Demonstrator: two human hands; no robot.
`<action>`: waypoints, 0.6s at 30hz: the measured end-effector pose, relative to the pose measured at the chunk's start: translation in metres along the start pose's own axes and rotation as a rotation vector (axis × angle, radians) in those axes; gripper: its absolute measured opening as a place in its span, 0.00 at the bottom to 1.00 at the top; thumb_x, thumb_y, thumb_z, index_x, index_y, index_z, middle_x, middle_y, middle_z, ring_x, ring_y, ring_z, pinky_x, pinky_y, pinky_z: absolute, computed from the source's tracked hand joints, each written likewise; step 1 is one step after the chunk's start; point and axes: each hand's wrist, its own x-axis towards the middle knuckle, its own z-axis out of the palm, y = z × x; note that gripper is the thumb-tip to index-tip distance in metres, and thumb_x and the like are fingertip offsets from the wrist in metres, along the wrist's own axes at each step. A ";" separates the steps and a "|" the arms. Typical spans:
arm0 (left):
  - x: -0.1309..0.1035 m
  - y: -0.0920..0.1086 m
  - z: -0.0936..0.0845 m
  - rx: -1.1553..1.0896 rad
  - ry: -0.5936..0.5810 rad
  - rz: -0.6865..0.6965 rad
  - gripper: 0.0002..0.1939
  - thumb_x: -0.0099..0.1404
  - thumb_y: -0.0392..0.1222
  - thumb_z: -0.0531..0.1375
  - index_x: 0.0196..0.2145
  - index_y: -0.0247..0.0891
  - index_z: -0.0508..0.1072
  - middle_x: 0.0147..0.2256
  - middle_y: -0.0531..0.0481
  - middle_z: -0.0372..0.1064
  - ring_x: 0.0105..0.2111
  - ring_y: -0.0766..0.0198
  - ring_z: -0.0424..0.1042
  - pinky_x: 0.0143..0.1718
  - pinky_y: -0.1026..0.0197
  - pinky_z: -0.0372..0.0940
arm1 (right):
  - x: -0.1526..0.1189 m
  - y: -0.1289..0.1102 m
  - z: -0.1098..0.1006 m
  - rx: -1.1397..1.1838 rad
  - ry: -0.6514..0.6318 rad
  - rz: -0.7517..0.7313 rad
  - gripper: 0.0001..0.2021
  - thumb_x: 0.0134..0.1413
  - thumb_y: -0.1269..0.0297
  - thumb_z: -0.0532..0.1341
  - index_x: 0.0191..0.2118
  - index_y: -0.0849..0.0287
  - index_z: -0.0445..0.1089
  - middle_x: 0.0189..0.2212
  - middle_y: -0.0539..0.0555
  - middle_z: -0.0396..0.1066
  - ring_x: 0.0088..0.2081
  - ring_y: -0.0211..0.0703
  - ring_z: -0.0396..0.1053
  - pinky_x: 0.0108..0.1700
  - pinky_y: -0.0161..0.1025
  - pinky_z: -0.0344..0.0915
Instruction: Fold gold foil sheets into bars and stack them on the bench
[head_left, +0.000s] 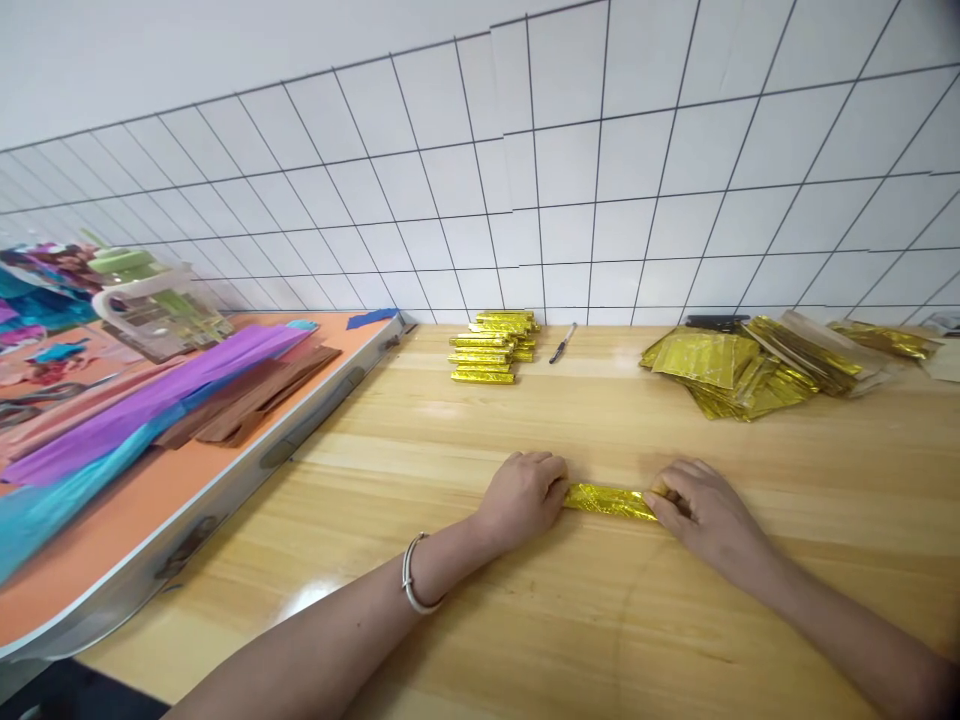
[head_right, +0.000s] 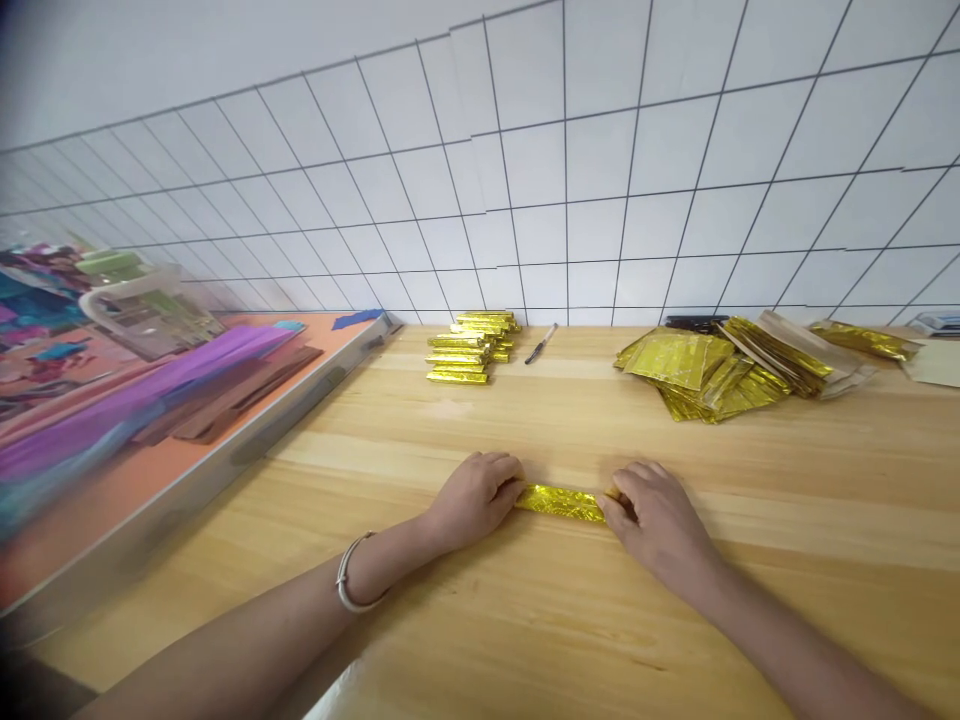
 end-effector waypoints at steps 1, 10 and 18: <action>0.000 0.001 0.001 0.042 0.005 -0.001 0.07 0.64 0.37 0.50 0.28 0.38 0.65 0.28 0.52 0.66 0.31 0.64 0.66 0.34 0.63 0.55 | 0.000 0.000 0.001 -0.009 0.001 0.009 0.10 0.54 0.63 0.55 0.23 0.56 0.61 0.23 0.51 0.63 0.30 0.43 0.60 0.32 0.39 0.54; -0.003 0.006 -0.002 0.299 -0.015 0.324 0.09 0.67 0.37 0.49 0.44 0.39 0.64 0.43 0.47 0.66 0.41 0.60 0.64 0.41 0.58 0.58 | -0.003 0.005 0.009 -0.027 0.072 0.068 0.05 0.50 0.62 0.57 0.28 0.56 0.61 0.27 0.52 0.65 0.32 0.45 0.61 0.33 0.39 0.56; -0.012 0.024 -0.007 0.345 -0.156 0.511 0.17 0.68 0.34 0.46 0.52 0.32 0.61 0.51 0.42 0.62 0.51 0.59 0.61 0.52 0.59 0.57 | -0.003 0.002 0.007 -0.037 0.083 0.031 0.03 0.53 0.66 0.55 0.31 0.57 0.64 0.30 0.52 0.67 0.34 0.45 0.63 0.36 0.41 0.60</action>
